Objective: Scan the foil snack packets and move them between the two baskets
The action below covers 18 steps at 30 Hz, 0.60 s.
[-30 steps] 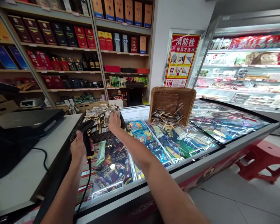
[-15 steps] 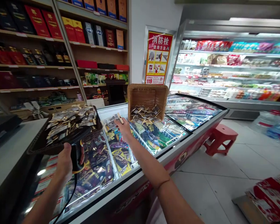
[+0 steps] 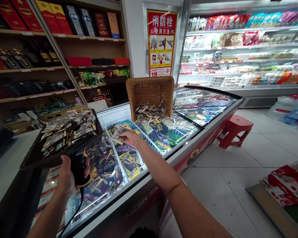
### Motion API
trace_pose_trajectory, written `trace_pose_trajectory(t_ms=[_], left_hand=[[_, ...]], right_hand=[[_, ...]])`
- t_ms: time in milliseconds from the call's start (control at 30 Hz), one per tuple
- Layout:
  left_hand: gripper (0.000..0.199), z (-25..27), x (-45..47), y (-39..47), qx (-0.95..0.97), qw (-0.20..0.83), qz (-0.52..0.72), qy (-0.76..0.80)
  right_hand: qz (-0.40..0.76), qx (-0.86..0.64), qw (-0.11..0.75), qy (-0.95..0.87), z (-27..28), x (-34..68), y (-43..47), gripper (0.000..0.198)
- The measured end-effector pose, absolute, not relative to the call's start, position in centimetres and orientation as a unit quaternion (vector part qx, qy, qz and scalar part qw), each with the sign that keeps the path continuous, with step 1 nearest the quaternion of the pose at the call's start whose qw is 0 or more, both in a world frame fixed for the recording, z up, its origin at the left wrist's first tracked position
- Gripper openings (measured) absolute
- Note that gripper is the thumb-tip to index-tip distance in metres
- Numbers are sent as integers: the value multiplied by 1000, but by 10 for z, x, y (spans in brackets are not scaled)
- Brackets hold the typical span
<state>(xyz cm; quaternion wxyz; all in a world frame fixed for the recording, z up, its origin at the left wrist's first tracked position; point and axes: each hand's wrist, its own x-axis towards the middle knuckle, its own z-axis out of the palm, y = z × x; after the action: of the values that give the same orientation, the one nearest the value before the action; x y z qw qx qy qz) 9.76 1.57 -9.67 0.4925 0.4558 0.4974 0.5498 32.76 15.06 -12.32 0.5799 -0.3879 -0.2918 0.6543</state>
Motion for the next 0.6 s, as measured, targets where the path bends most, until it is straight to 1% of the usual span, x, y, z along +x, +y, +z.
trace_pose_trajectory(t_ms=[67, 100, 167, 233, 300, 433, 600], left_hand=[[93, -96, 99, 16, 455, 494, 551, 496], [92, -96, 97, 17, 455, 494, 551, 495], [93, -99, 93, 19, 456, 495, 549, 495], [91, -103, 89, 21, 454, 500, 546, 496], [90, -107, 85, 23, 452, 506, 544, 495], [91, -111, 82, 24, 460, 506, 541, 490], [86, -108, 83, 22, 475, 505, 535, 482]], right_hand=[[632, -430, 537, -356, -124, 332, 148, 48], [616, -451, 512, -394, -123, 335, 147, 48], [566, -476, 485, -467, -120, 343, 144, 41], [532, -478, 478, -510, -116, 349, 142, 33], [519, -470, 498, -511, -112, 352, 141, 35], [518, -471, 547, -460, -109, 353, 140, 47], [529, -429, 614, -399, -109, 354, 143, 45]])
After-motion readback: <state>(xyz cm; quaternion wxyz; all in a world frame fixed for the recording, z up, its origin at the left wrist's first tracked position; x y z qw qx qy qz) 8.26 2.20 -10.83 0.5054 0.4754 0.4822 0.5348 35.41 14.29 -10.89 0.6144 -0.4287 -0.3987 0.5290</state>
